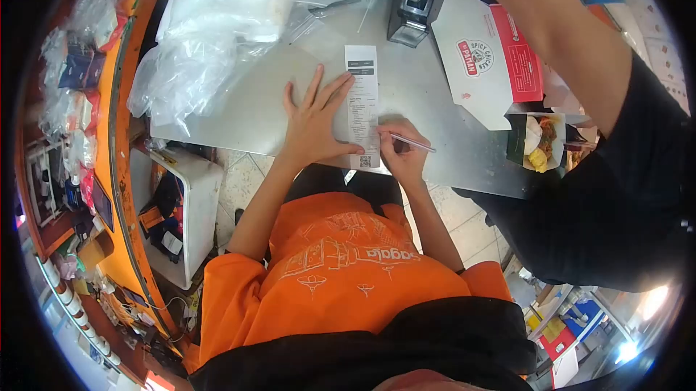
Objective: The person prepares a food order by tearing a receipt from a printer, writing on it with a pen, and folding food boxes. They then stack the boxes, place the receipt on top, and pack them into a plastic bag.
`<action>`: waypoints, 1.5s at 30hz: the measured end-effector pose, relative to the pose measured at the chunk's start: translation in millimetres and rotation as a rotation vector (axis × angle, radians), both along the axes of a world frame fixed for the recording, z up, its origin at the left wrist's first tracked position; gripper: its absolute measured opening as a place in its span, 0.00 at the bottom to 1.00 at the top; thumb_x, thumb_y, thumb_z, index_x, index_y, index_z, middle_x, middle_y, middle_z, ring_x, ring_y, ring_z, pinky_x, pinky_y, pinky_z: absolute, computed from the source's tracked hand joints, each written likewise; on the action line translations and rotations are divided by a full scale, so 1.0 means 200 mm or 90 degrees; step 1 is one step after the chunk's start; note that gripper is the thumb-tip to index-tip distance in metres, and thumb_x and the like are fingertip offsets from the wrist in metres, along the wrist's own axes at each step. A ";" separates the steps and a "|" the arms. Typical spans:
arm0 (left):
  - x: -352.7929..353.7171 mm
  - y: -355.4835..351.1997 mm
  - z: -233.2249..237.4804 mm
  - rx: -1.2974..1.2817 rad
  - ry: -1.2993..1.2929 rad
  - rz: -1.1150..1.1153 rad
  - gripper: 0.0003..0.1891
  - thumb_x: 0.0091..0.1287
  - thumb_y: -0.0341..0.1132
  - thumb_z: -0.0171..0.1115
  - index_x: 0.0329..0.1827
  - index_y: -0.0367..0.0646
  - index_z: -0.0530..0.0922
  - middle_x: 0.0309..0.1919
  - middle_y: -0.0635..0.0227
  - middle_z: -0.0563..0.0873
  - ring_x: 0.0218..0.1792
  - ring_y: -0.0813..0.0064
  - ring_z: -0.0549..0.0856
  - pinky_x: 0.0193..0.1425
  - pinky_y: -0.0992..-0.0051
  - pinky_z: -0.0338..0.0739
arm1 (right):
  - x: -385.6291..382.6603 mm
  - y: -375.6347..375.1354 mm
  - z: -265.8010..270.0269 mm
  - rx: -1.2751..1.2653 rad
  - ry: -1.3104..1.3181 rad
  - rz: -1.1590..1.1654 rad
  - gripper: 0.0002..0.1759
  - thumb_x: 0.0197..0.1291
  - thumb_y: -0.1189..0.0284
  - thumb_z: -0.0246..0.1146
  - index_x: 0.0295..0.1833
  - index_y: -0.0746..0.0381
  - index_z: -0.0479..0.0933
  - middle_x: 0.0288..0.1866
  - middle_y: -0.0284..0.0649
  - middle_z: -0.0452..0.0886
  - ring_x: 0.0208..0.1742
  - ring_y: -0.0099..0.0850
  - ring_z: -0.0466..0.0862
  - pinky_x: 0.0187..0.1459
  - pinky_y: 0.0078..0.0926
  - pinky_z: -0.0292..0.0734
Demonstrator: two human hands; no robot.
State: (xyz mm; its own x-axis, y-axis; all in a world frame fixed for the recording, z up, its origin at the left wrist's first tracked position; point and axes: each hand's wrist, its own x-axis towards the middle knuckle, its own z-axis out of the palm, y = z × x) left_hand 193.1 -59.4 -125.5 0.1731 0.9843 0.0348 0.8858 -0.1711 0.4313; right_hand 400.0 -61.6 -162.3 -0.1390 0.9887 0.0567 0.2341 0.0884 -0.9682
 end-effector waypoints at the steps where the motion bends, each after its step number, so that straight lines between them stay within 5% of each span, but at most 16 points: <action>1: 0.00 0.00 0.00 0.004 0.000 -0.002 0.62 0.31 0.71 0.71 0.74 0.54 0.62 0.74 0.78 0.63 0.78 0.61 0.49 0.68 0.32 0.37 | 0.01 0.00 0.01 0.016 0.003 0.029 0.07 0.49 0.82 0.63 0.35 0.62 0.83 0.31 0.37 0.82 0.32 0.27 0.82 0.35 0.21 0.75; 9: 0.00 0.00 0.01 0.000 0.006 0.000 0.62 0.30 0.69 0.73 0.74 0.53 0.62 0.73 0.79 0.64 0.78 0.61 0.49 0.68 0.31 0.36 | 0.03 0.00 0.01 0.043 0.013 0.049 0.05 0.51 0.81 0.62 0.34 0.63 0.81 0.30 0.39 0.81 0.30 0.30 0.81 0.33 0.24 0.75; 12: 0.00 -0.01 0.02 0.016 -0.006 -0.009 0.61 0.30 0.67 0.74 0.74 0.53 0.63 0.74 0.79 0.63 0.78 0.61 0.49 0.68 0.30 0.35 | 0.03 0.02 0.01 0.030 0.043 0.094 0.02 0.58 0.81 0.62 0.34 0.66 0.79 0.30 0.39 0.79 0.30 0.21 0.76 0.31 0.18 0.69; 14: 0.00 -0.01 0.00 0.034 -0.020 -0.033 0.61 0.31 0.66 0.74 0.74 0.53 0.62 0.75 0.78 0.61 0.79 0.60 0.48 0.68 0.30 0.33 | -0.05 0.06 0.07 -0.065 -0.267 0.070 0.06 0.61 0.72 0.63 0.34 0.64 0.78 0.26 0.42 0.77 0.28 0.29 0.79 0.30 0.26 0.73; 16: -0.01 -0.02 -0.02 0.020 -0.042 -0.024 0.59 0.34 0.66 0.73 0.75 0.57 0.61 0.77 0.71 0.57 0.79 0.56 0.46 0.68 0.29 0.29 | -0.12 0.08 0.16 0.058 -0.440 0.135 0.16 0.60 0.60 0.65 0.33 0.63 0.76 0.27 0.47 0.79 0.32 0.47 0.81 0.33 0.39 0.75; 19: 0.01 -0.03 0.02 0.070 0.038 -0.066 0.56 0.37 0.66 0.72 0.75 0.62 0.62 0.78 0.63 0.54 0.78 0.52 0.46 0.68 0.30 0.28 | -0.09 0.07 0.23 0.051 -0.379 0.078 0.19 0.59 0.56 0.65 0.31 0.63 0.74 0.26 0.45 0.79 0.30 0.47 0.81 0.32 0.41 0.75; 24: 0.02 -0.04 0.02 0.028 0.050 -0.059 0.50 0.43 0.66 0.70 0.73 0.62 0.66 0.78 0.58 0.49 0.78 0.50 0.41 0.69 0.32 0.29 | 0.39 0.06 0.27 0.250 -0.370 -0.357 0.10 0.55 0.71 0.65 0.41 0.62 0.76 0.36 0.47 0.78 0.40 0.45 0.77 0.45 0.41 0.70; 27: 0.07 -0.04 0.03 0.145 -0.108 0.006 0.46 0.46 0.62 0.70 0.71 0.58 0.69 0.76 0.57 0.54 0.77 0.50 0.45 0.71 0.37 0.32 | 0.77 0.10 0.32 0.242 -0.663 -0.555 0.13 0.54 0.72 0.66 0.45 0.61 0.77 0.42 0.44 0.75 0.46 0.45 0.73 0.47 0.41 0.65; 28: 0.12 -0.04 0.05 0.188 -0.130 -0.021 0.42 0.49 0.56 0.70 0.70 0.56 0.70 0.72 0.57 0.60 0.74 0.51 0.52 0.71 0.41 0.41 | 0.85 0.09 0.34 0.214 -0.774 -0.576 0.12 0.53 0.72 0.66 0.43 0.61 0.78 0.42 0.43 0.75 0.45 0.44 0.73 0.45 0.40 0.65; 30: 0.24 -0.02 0.10 0.233 -0.153 -0.053 0.39 0.51 0.50 0.70 0.69 0.53 0.70 0.68 0.56 0.65 0.71 0.52 0.60 0.71 0.46 0.51 | 0.99 0.06 0.32 0.224 -0.740 -0.480 0.10 0.52 0.73 0.67 0.41 0.61 0.78 0.41 0.42 0.74 0.45 0.44 0.73 0.45 0.40 0.65; 32: 0.40 0.04 0.18 0.178 -0.270 -0.161 0.32 0.55 0.40 0.69 0.65 0.50 0.73 0.59 0.60 0.73 0.52 0.63 0.79 0.56 0.62 0.73 | 1.06 0.04 0.32 0.249 -0.649 -0.332 0.05 0.50 0.75 0.67 0.33 0.61 0.79 0.40 0.40 0.74 0.44 0.42 0.72 0.45 0.42 0.64; 33: 0.49 0.06 0.24 0.180 -0.268 -0.165 0.32 0.55 0.40 0.69 0.65 0.50 0.73 0.59 0.60 0.73 0.52 0.63 0.79 0.56 0.62 0.73 | 1.06 0.01 0.32 0.249 -0.648 -0.336 0.05 0.50 0.75 0.67 0.33 0.61 0.79 0.40 0.40 0.74 0.44 0.42 0.72 0.45 0.42 0.64; 35: 0.67 0.09 0.37 -0.118 -0.424 -0.138 0.31 0.56 0.32 0.67 0.67 0.48 0.72 0.59 0.59 0.75 0.35 0.73 0.83 0.46 0.73 0.76 | 1.04 -0.08 0.31 0.210 -0.614 -0.152 0.09 0.50 0.74 0.67 0.38 0.60 0.80 0.43 0.40 0.74 0.47 0.42 0.72 0.47 0.42 0.65; 38: 0.87 0.13 0.36 -0.095 -0.411 -0.083 0.31 0.57 0.31 0.67 0.67 0.49 0.71 0.58 0.60 0.76 0.25 0.76 0.82 0.45 0.74 0.77 | 0.94 -0.16 0.51 0.290 -0.564 -0.077 0.15 0.50 0.75 0.67 0.46 0.60 0.79 0.47 0.42 0.74 0.51 0.43 0.71 0.51 0.39 0.67; 42: 0.90 0.16 0.29 -0.145 -0.330 -0.064 0.42 0.54 0.33 0.72 0.73 0.49 0.61 0.63 0.55 0.71 0.33 0.73 0.84 0.47 0.73 0.78 | 1.22 -0.20 0.47 0.140 -0.309 -0.308 0.33 0.50 0.76 0.65 0.65 0.60 0.68 0.60 0.47 0.70 0.61 0.39 0.69 0.58 0.39 0.68; 45: 0.90 0.01 0.18 -0.037 -0.401 0.068 0.56 0.48 0.38 0.78 0.77 0.48 0.48 0.70 0.48 0.60 0.49 0.64 0.83 0.58 0.62 0.74 | 1.38 -0.21 0.35 -0.002 -0.043 -0.186 0.39 0.49 0.79 0.64 0.70 0.60 0.62 0.68 0.48 0.65 0.69 0.39 0.66 0.65 0.40 0.65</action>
